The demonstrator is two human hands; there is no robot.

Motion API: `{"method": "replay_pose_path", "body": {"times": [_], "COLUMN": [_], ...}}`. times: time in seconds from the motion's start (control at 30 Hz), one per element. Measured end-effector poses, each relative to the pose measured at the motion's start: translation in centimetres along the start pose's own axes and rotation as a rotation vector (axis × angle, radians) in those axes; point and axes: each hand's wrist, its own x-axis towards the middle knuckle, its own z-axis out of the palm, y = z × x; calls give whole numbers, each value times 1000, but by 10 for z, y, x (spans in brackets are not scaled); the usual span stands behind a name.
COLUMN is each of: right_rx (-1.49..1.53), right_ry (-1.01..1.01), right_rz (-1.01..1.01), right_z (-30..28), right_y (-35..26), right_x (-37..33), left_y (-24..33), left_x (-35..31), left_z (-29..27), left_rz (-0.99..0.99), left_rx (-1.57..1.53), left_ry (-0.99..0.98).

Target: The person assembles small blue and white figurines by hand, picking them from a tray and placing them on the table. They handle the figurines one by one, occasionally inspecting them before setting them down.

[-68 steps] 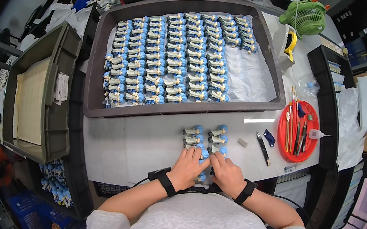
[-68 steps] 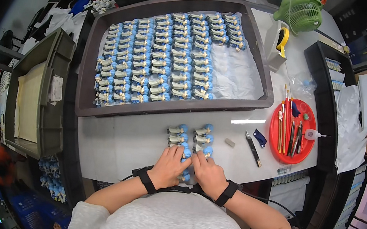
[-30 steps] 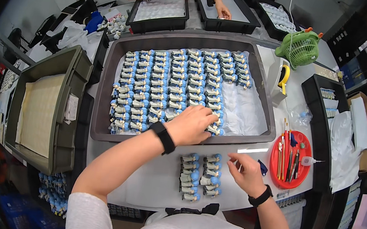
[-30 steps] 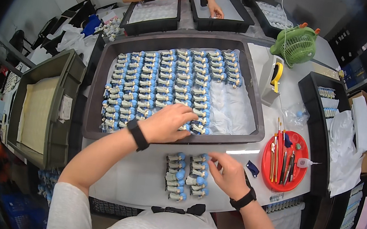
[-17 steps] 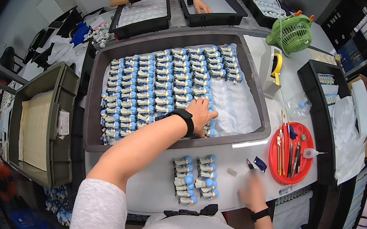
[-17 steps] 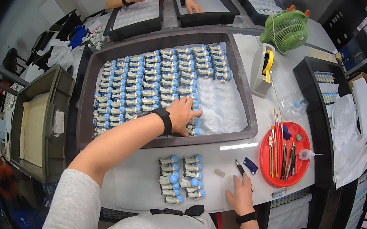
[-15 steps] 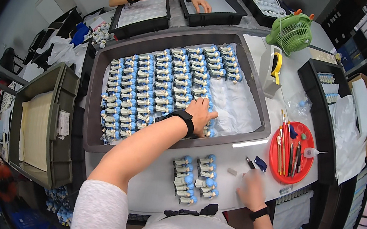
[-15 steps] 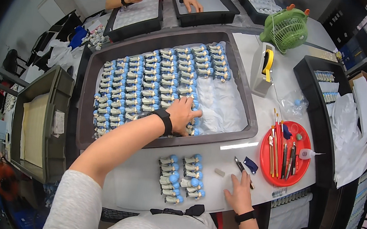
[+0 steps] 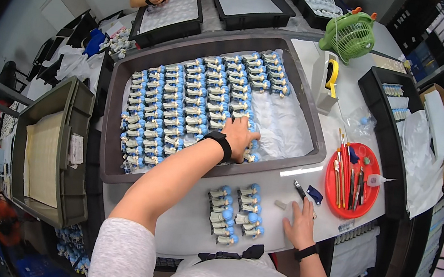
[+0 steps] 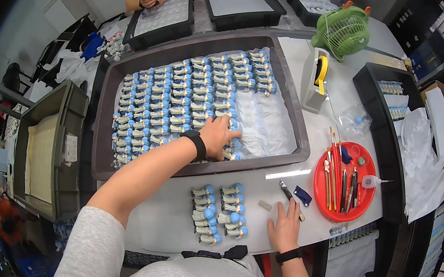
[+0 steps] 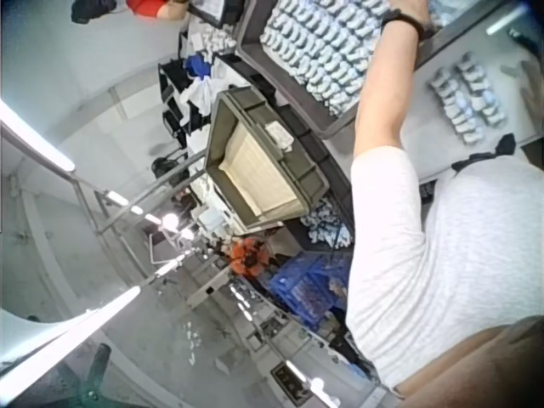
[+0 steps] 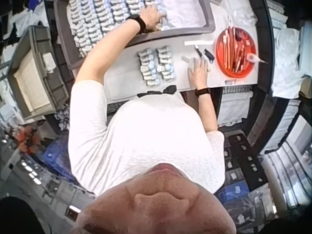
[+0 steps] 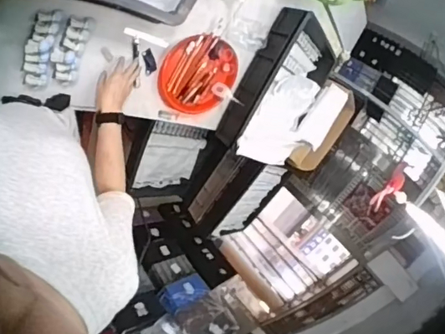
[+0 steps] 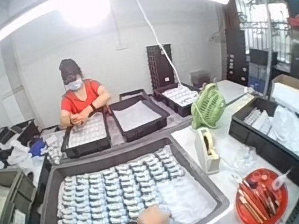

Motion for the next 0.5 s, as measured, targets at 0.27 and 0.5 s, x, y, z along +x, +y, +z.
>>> {"method": "replay_pose_path", "body": {"times": [0.27,0.5], "right_rx": [59,62], "right_ry": [37,64], "right_rz": [-13,13], "right_z": [0,5], "right_y": [2,11], "right_x": [4,0], "left_y": [-11,59], "left_x": [-36,-135], "left_z": [-44,-61], "left_rz": [-100,170], "left_rx": [-343,-507], "left_ry": [156,328]}}
